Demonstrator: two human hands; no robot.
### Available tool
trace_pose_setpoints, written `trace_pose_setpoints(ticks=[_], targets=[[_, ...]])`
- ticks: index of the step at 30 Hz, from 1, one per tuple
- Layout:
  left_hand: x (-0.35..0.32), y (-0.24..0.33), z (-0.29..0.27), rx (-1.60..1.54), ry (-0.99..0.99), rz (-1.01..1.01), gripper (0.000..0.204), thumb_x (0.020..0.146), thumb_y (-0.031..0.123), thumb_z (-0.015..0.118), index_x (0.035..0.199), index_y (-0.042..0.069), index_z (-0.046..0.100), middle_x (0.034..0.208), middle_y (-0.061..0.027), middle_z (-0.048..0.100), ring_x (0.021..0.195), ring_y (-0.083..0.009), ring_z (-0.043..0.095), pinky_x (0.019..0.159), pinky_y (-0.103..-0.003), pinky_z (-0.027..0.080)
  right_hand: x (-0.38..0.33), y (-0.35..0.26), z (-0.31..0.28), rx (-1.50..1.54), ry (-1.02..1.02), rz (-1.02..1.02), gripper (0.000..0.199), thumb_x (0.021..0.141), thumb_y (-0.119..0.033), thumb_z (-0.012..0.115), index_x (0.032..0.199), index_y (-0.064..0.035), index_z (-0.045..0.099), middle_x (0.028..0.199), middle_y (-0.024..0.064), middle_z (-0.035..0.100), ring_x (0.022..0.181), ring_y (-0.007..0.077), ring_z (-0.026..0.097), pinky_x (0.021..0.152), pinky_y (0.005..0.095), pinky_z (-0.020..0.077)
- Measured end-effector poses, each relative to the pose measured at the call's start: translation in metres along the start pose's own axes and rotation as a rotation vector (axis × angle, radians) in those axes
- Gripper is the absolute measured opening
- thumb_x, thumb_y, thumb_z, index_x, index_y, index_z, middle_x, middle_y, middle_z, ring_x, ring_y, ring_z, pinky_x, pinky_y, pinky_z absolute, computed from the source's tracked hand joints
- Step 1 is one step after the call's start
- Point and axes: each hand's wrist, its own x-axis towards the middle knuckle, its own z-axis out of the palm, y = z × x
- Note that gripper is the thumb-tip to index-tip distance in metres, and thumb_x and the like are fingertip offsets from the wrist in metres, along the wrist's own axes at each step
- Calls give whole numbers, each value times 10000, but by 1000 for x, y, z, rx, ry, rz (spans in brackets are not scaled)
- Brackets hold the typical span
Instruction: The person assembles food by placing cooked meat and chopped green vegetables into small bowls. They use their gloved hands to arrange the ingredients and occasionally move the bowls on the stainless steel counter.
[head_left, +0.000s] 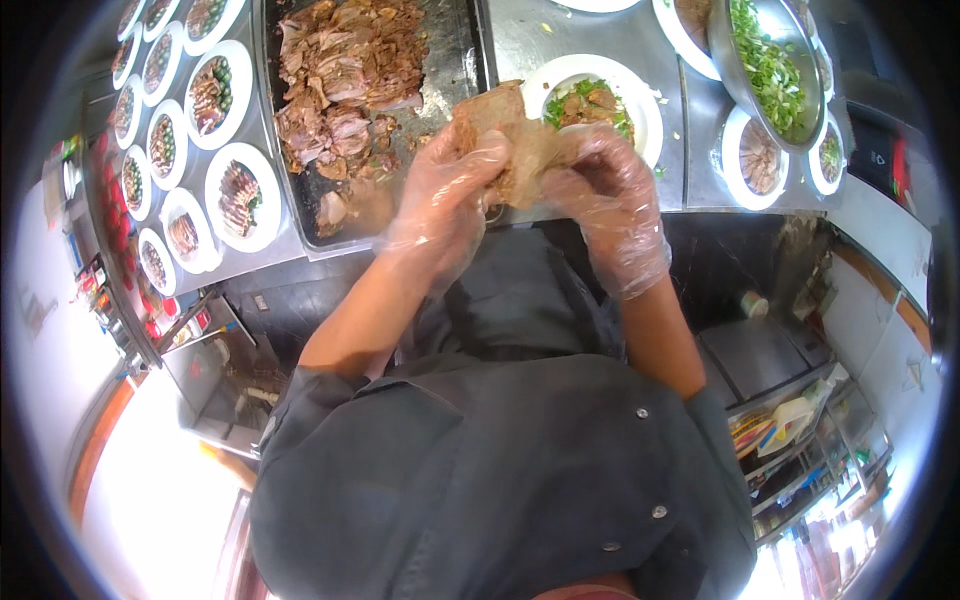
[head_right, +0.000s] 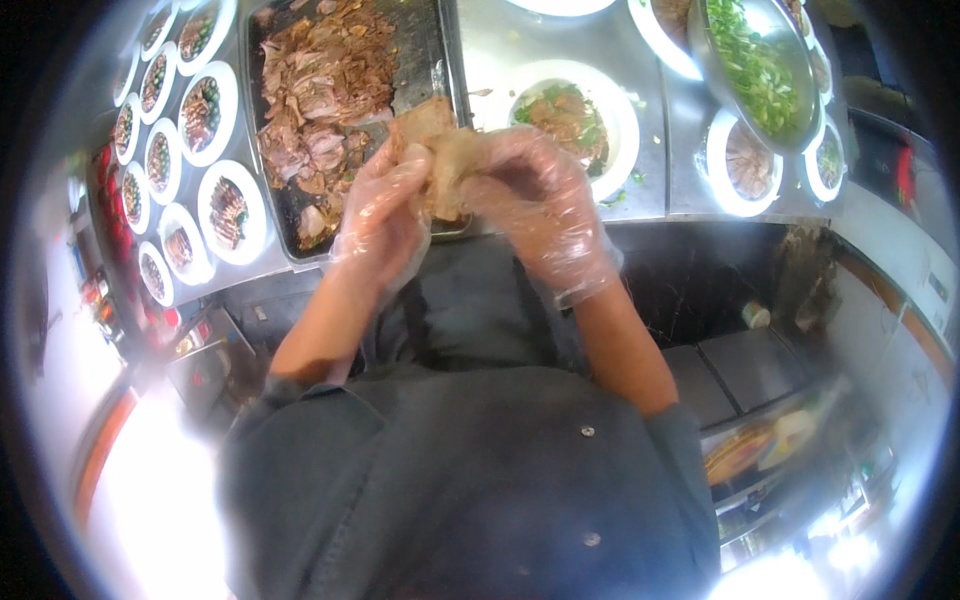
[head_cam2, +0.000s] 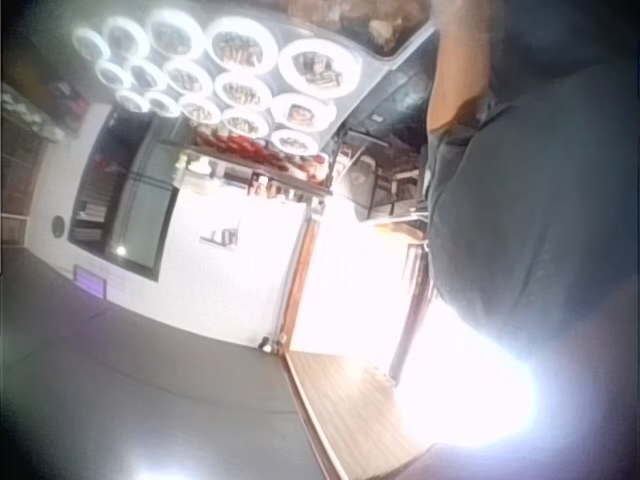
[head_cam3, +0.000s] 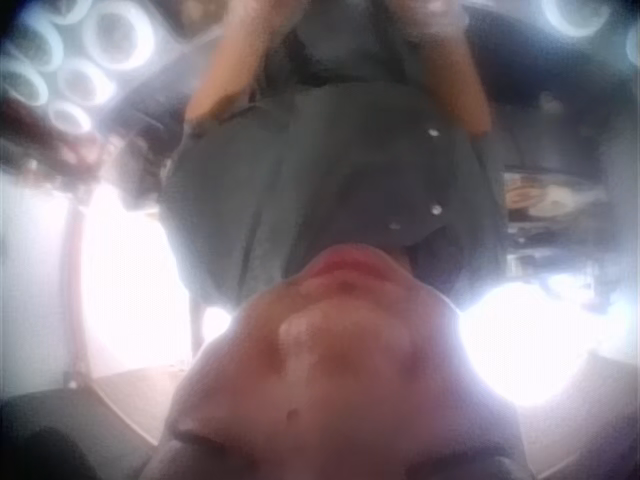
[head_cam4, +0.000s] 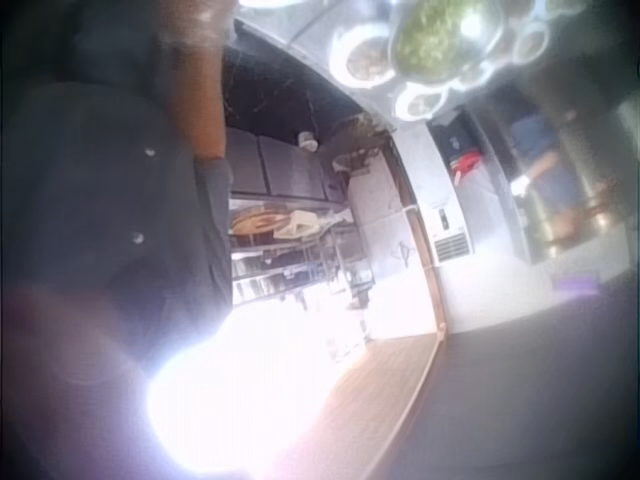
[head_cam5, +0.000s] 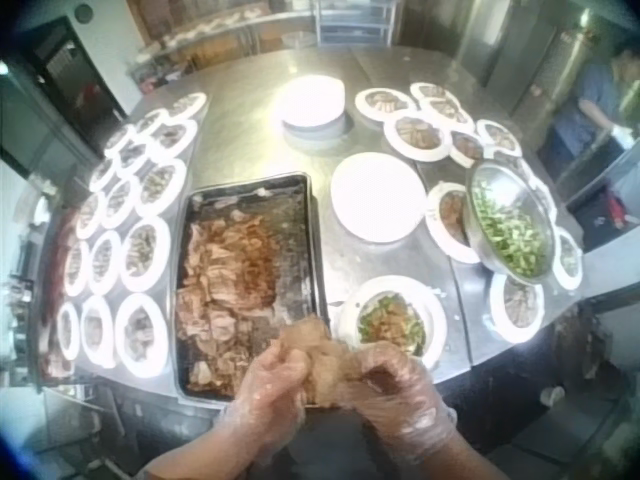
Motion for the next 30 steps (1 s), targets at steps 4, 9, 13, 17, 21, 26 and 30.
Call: trace_pose_setpoints(ticks=[4,9,13,17,21,26,30], targets=[[1,1,12,66,45,49,521,1026,83,753,1501,-16,564,1321,-113,715,1172,-204,721,992,-348,613,1,9,-3,170,107,43,244,1016,80,710,1221,-39,654,1145,29,708,1058,138,699,947,324,605],[0,6,2,235,61,94,526,1013,77,777,1495,-4,582,1316,-97,715,1190,-177,701,1010,-338,605,7,14,-4,-118,85,-55,252,1023,44,728,1260,-17,671,1150,66,741,1066,159,725,951,329,608],[-5,13,11,373,114,112,524,1000,83,799,1477,-4,602,1315,-90,718,1203,-160,687,1030,-340,589,9,15,-2,-254,131,-15,235,1018,7,749,1248,-8,701,1140,78,749,1062,158,729,940,322,608],[-1,8,2,539,88,203,546,992,95,814,1478,-18,594,1320,-97,717,1213,-165,684,1047,-341,570,11,4,0,-149,106,199,238,1000,-36,788,1226,0,726,1132,85,750,1023,159,732,907,322,610],[2,2,0,425,54,186,565,1000,70,800,1503,-26,563,1335,-102,711,1221,-173,682,1066,-339,555,11,19,-1,-275,148,-37,270,978,-66,824,1223,4,735,1093,74,744,955,153,723,852,311,601],[2,-5,0,385,6,230,577,1013,65,791,1525,-20,540,1377,-98,690,1251,-165,665,1081,-342,547,8,19,3,-276,252,73,227,961,-102,855,1142,3,768,1001,54,731,888,133,703,802,283,580],[3,0,0,487,-24,245,584,1015,65,795,1532,-15,536,1405,-92,678,1270,-162,656,1100,-344,537,9,11,3,-82,254,310,208,951,-108,866,1104,2,778,934,43,731,862,112,693,776,267,567]])
